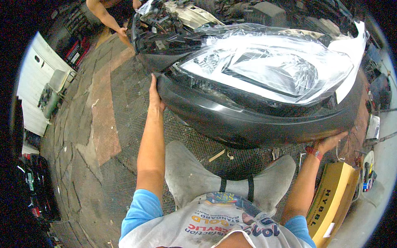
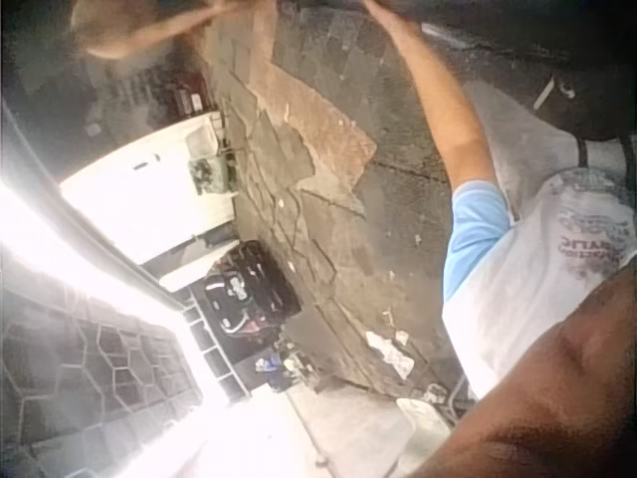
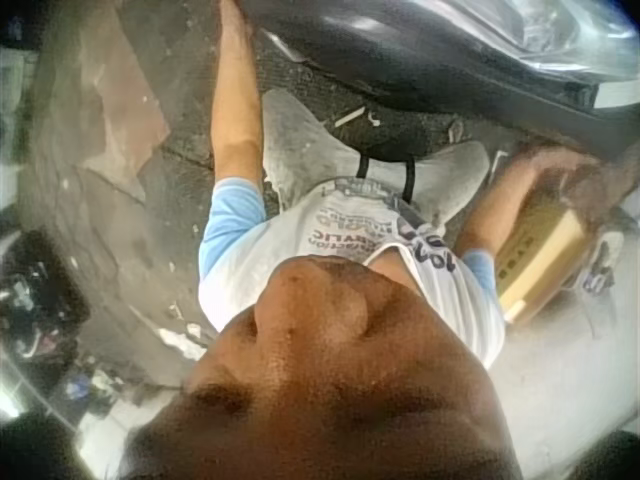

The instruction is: The person uses a cordless drill to fasten screws into the front bumper of a white car, then aligns and fits the bumper onto the vehicle's front frame.

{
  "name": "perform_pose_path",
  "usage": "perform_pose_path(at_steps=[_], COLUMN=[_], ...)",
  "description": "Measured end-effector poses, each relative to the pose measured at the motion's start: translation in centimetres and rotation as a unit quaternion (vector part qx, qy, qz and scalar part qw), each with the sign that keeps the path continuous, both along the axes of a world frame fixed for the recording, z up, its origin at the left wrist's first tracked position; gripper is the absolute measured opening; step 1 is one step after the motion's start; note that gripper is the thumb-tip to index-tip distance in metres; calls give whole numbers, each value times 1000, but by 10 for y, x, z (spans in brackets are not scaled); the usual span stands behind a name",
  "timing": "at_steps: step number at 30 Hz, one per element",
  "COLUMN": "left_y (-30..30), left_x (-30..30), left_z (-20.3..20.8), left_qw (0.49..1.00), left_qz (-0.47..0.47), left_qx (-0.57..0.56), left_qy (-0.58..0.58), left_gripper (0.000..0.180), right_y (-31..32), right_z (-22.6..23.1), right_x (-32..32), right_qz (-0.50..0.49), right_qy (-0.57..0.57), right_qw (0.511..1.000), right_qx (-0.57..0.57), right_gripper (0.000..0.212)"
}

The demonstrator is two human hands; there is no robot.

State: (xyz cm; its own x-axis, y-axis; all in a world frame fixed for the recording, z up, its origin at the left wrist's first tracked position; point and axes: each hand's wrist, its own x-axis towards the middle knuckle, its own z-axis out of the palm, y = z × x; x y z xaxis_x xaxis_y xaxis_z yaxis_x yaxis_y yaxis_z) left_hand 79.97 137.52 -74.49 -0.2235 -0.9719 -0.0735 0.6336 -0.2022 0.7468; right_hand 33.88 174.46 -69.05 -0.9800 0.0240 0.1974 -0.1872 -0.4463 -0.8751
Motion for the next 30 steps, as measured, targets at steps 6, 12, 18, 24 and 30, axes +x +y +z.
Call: perform_pose_path(at_steps=[6,12,18,24,30], left_y=[8,14,-6,-9,-22], left_x=[-10,-14,-5,-1,-2], left_z=[9,28,16,-3,-14], left_qw=[1000,999,998,995,994], left_qz=[-19,23,-29,5,35], left_qx=[11,-44,-33,18,37], left_qy=[-13,-14,-46,-99,-102], left_gripper=[76,73,78,87,89], right_y=[-8,-9,-11,-12,15], right_z=[-24,15,-13,-66,-87], right_x=[-5,9,-5,-1,-21], right_qz=[23,33,25,1,16], right_qy=[-93,-66,-83,-70,-4], right_qw=[995,997,996,996,998], right_qx=[-8,-19,-28,-52,-59], right_gripper=[82,81,79,74,63])
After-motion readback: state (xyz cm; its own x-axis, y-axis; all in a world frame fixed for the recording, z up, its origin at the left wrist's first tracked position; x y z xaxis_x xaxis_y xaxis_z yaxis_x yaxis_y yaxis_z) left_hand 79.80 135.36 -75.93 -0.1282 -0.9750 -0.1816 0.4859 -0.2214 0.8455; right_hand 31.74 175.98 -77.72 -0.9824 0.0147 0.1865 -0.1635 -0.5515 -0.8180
